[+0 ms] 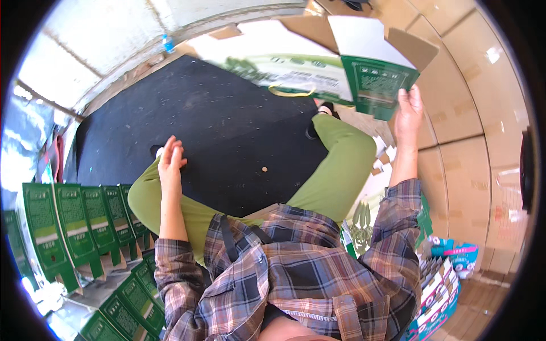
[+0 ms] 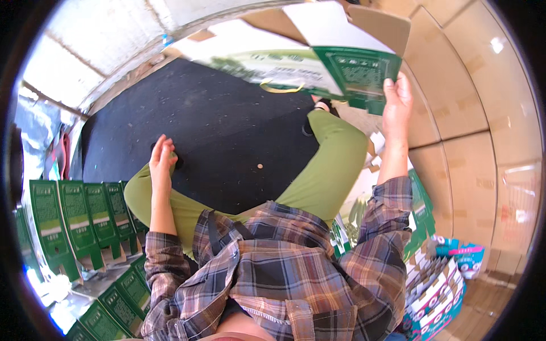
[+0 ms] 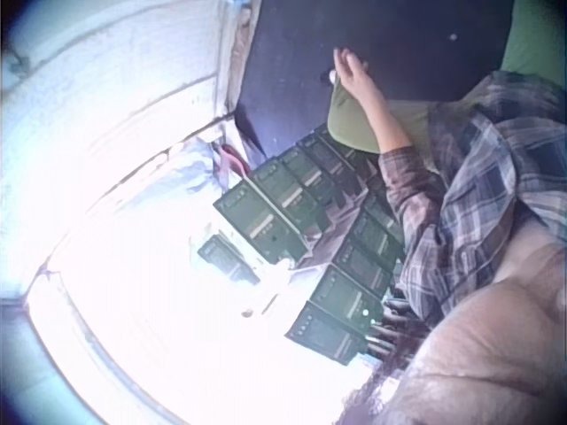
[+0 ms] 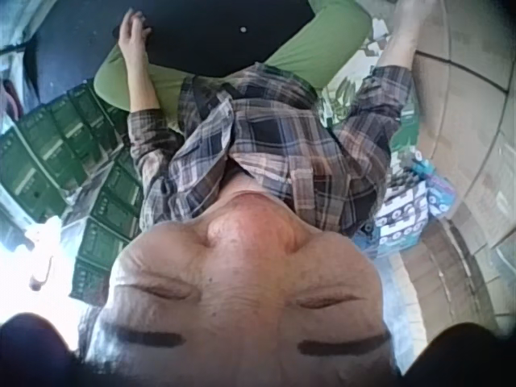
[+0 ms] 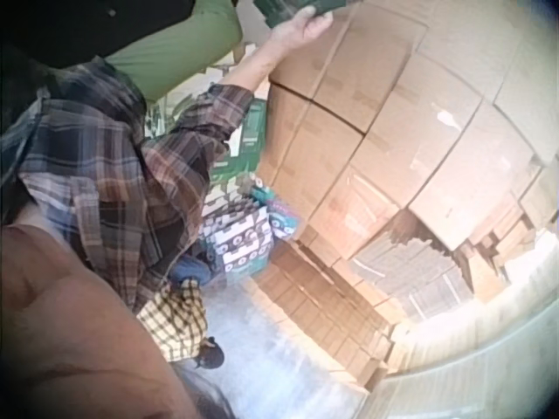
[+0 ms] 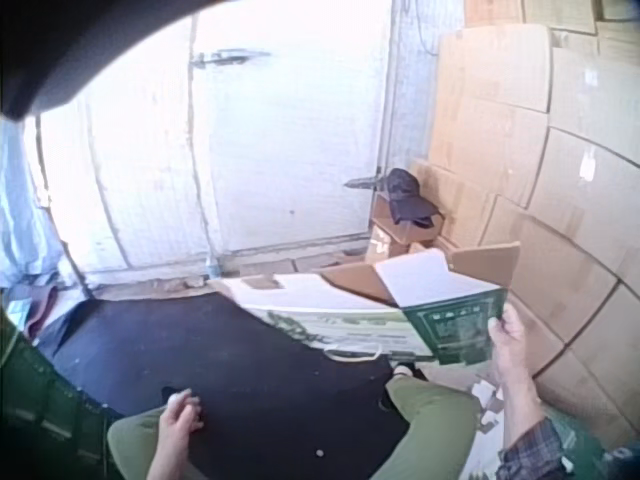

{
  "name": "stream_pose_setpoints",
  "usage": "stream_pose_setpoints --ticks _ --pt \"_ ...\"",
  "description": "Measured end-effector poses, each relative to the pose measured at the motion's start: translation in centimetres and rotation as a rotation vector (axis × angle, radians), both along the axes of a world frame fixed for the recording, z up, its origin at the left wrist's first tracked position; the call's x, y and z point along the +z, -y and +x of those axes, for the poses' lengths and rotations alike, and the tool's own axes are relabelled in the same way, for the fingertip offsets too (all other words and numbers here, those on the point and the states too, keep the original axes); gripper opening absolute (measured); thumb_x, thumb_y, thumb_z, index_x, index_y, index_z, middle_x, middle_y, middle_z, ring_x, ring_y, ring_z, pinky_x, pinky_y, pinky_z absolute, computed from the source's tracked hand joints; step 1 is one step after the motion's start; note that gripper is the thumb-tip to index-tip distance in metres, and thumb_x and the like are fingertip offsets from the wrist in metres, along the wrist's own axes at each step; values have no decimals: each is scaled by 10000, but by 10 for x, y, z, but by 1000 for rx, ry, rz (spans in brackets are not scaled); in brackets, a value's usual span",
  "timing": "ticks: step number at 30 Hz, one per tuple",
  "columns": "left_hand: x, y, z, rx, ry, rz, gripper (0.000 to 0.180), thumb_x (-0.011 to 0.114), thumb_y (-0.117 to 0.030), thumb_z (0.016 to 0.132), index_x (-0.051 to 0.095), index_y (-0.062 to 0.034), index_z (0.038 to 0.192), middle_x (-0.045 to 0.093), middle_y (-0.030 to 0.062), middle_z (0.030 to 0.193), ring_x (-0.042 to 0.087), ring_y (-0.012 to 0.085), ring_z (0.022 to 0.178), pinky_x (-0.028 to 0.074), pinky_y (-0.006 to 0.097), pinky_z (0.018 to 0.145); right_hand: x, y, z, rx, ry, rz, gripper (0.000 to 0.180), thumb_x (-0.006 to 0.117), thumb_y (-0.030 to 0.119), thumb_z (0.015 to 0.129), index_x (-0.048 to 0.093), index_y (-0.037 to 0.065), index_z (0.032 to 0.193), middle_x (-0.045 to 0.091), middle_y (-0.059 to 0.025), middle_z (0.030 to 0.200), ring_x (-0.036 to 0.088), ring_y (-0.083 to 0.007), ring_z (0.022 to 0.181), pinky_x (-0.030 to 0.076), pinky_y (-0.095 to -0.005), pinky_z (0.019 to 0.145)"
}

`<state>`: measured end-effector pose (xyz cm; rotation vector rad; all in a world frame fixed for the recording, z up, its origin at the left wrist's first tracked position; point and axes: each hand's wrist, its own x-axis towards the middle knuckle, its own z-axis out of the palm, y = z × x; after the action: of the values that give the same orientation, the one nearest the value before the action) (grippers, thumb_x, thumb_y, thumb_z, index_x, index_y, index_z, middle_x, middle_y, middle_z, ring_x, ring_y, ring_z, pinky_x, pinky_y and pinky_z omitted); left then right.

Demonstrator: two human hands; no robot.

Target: Folding flat cardboard pieces into boxes and stacking them.

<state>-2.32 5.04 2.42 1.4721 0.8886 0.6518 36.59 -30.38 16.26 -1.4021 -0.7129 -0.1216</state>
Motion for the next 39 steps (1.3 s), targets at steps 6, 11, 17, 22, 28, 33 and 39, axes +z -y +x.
stream_pose_setpoints --ticks 6,11,17,22,28,33,39 --pt "7 -34 -9 400 587 -303 634 503 -480 925 363 -81 1399 439 88 1369 385 245 1265 251 433 1059 -63 -99 -38 308 -304 127 286 504 27 919 541 38 1202 589 -11 1142 499 -94 1074 343 -273 976" --pt "-26 -51 -28 349 617 -384 494 588 -405 891 501 -66 1240 539 39 1250 450 189 1190 292 380 1041 -135 -117 -38 343 -539 10 334 430 22 890 529 14 1209 566 -42 1170 480 -131 1102 314 -276 994" --pt "-34 -52 -48 97 687 -590 414 598 -194 815 539 -53 1200 574 58 1229 495 225 1175 320 406 1037 -157 -112 -23 240 -643 -46 476 353 53 832 474 22 1291 537 -43 1265 445 -158 1190 295 -319 1019" --pt "-20 -36 -48 -158 646 -648 484 579 -93 736 524 -20 1211 562 90 1240 494 242 1183 334 415 1046 -154 -106 -15 206 -715 24 421 411 92 764 554 40 1156 585 -32 1139 475 -157 1060 310 -322 960" --pt "-10 -16 -48 -129 602 -546 469 557 -59 748 510 -1 1211 554 97 1226 505 251 1163 369 403 1020 -166 -106 -6 113 -745 -165 428 448 126 775 533 98 1193 567 -28 1172 457 -170 1100 301 -368 965" --pt "-27 6 -40 -14 346 -442 406 507 18 777 531 -5 1182 587 104 1134 564 227 1049 435 356 918 -155 -126 -40 -39 -562 -227 778 583 150 792 197 13 1453 363 -209 1412 360 -269 1300 292 -358 1064" --pt "-3 33 -32 -56 294 -373 379 548 23 760 585 -18 1135 612 56 1073 563 182 1013 417 310 908 -159 -132 -60 -229 142 -550 1112 829 290 676 92 9 1460 328 -256 1378 445 -341 1201 385 -395 992"
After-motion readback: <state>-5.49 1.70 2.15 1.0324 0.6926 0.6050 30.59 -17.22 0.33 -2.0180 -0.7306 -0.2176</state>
